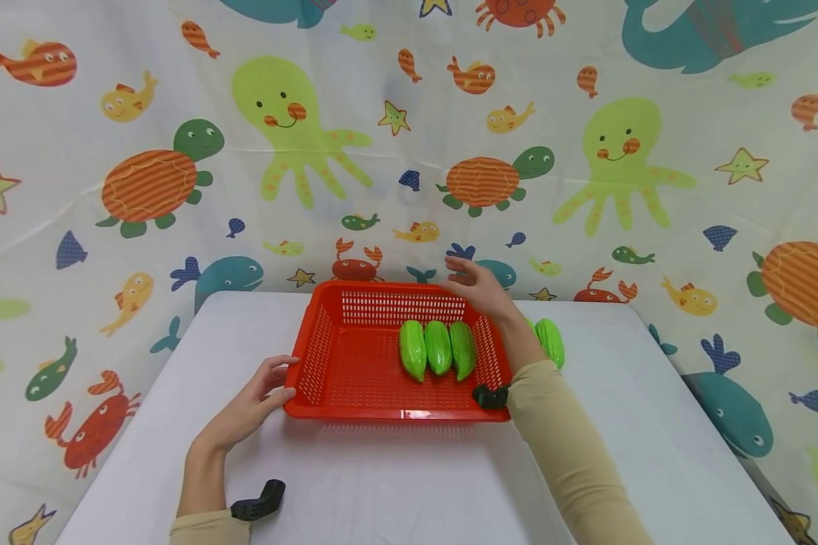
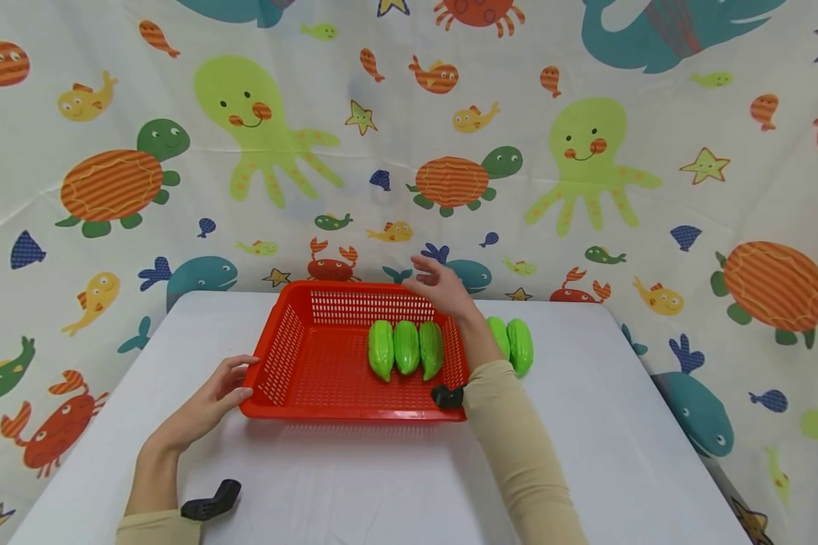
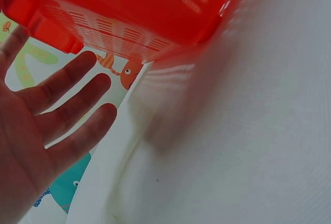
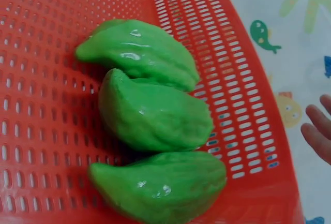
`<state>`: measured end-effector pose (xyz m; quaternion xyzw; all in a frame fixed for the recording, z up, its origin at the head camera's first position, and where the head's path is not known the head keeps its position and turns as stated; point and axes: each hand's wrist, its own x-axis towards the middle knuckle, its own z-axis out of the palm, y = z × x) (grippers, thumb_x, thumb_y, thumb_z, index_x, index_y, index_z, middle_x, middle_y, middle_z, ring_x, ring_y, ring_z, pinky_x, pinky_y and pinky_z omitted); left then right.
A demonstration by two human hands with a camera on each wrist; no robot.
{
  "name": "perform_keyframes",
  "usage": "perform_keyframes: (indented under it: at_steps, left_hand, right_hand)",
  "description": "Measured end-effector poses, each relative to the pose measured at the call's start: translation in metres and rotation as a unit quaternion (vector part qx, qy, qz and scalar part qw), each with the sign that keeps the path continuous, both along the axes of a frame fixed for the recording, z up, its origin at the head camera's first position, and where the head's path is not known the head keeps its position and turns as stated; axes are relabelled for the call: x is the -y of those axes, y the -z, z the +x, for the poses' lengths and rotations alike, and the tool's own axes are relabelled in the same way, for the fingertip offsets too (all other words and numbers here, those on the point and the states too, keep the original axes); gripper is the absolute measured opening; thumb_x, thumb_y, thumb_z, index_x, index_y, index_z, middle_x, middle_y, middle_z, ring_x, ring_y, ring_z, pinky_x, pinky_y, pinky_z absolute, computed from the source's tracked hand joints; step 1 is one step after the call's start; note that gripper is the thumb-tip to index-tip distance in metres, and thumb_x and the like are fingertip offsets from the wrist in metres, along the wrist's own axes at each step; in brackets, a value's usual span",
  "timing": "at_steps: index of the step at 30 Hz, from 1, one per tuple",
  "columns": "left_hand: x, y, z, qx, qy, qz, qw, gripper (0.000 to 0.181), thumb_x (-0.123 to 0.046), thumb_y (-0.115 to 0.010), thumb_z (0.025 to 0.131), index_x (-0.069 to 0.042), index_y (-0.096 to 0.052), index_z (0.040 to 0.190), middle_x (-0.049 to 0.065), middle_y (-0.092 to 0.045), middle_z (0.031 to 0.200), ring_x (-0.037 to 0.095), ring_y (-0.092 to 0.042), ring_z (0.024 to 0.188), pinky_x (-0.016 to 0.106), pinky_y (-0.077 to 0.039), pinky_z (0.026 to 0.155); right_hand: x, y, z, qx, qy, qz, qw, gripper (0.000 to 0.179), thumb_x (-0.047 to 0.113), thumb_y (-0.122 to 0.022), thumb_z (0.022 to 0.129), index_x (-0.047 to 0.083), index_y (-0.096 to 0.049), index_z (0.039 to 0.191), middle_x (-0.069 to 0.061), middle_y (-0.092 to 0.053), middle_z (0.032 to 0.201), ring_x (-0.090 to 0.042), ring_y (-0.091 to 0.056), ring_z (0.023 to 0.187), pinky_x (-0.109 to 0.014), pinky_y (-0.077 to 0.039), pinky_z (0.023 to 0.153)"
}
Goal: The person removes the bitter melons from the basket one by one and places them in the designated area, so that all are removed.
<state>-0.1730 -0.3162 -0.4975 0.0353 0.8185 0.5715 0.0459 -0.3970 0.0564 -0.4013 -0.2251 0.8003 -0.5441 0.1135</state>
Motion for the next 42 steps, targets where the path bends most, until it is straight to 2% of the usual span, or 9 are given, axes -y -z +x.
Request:
perform_keyframes:
  at_steps: [6, 15, 20, 28, 37, 42]
  left_hand:
    - [0.0, 0.001, -0.001, 0.001, -0.003, 0.0, 1.0, 0.059, -0.033, -0.061, 0.095, -0.025, -0.031, 0.145, 0.017, -0.034, 0.149, 0.043, -0.034, 0.135, 0.059, -0.045, 0.098]
    - [0.0, 0.0, -0.001, -0.003, 0.001, 0.004, 1.0, 0.06, -0.032, -0.062, 0.095, -0.023, -0.031, 0.145, 0.018, -0.034, 0.149, 0.044, -0.034, 0.135, 0.058, -0.046, 0.096]
    - [-0.001, -0.001, 0.0, -0.005, 0.002, 0.006, 1.0, 0.059, -0.031, -0.062, 0.095, -0.023, -0.031, 0.145, 0.017, -0.034, 0.149, 0.044, -0.034, 0.135, 0.058, -0.046, 0.096]
    - [0.0, 0.0, -0.001, 0.001, 0.0, 0.001, 1.0, 0.059, -0.032, -0.061, 0.095, -0.023, -0.031, 0.145, 0.017, -0.035, 0.148, 0.043, -0.035, 0.134, 0.058, -0.046, 0.097]
    - [-0.001, -0.001, 0.001, 0.007, -0.002, 0.003, 1.0, 0.061, -0.032, -0.063, 0.094, -0.023, -0.031, 0.145, 0.016, -0.034, 0.15, 0.042, -0.033, 0.136, 0.06, -0.044, 0.099]
    - [-0.001, -0.002, 0.001, 0.003, -0.002, 0.004, 1.0, 0.061, -0.032, -0.063, 0.094, -0.023, -0.031, 0.145, 0.016, -0.035, 0.149, 0.042, -0.033, 0.136, 0.059, -0.044, 0.098]
  right_hand:
    - [0.002, 0.005, -0.002, -0.005, -0.018, 0.009, 0.9998, 0.061, 0.027, -0.067, 0.094, 0.017, -0.042, 0.148, -0.008, -0.043, 0.149, -0.03, -0.044, 0.134, -0.048, -0.039, 0.108]
    - [0.008, 0.01, -0.006, 0.008, -0.061, 0.065, 0.996, 0.06, 0.027, -0.067, 0.094, 0.014, -0.043, 0.147, -0.011, -0.048, 0.145, -0.03, -0.049, 0.13, -0.048, -0.041, 0.106]
    - [0.011, 0.013, -0.006, 0.005, -0.095, 0.1, 0.9905, 0.06, 0.028, -0.067, 0.093, 0.014, -0.043, 0.147, -0.012, -0.047, 0.146, -0.033, -0.047, 0.131, -0.051, -0.042, 0.104]
    - [0.017, 0.018, -0.005, 0.016, -0.122, 0.155, 0.9801, 0.063, 0.037, -0.07, 0.091, 0.016, -0.046, 0.146, -0.007, -0.051, 0.143, -0.024, -0.048, 0.129, -0.044, -0.047, 0.099]
    - [0.022, 0.022, -0.002, 0.027, -0.156, 0.205, 0.9659, 0.068, 0.043, -0.07, 0.088, 0.016, -0.046, 0.146, -0.003, -0.046, 0.147, -0.025, -0.04, 0.136, -0.046, -0.038, 0.108]
    - [0.024, 0.024, -0.001, 0.056, -0.172, 0.201, 0.9627, 0.069, 0.043, -0.069, 0.089, 0.014, -0.045, 0.146, -0.007, -0.045, 0.148, -0.022, -0.05, 0.127, -0.043, -0.045, 0.103]
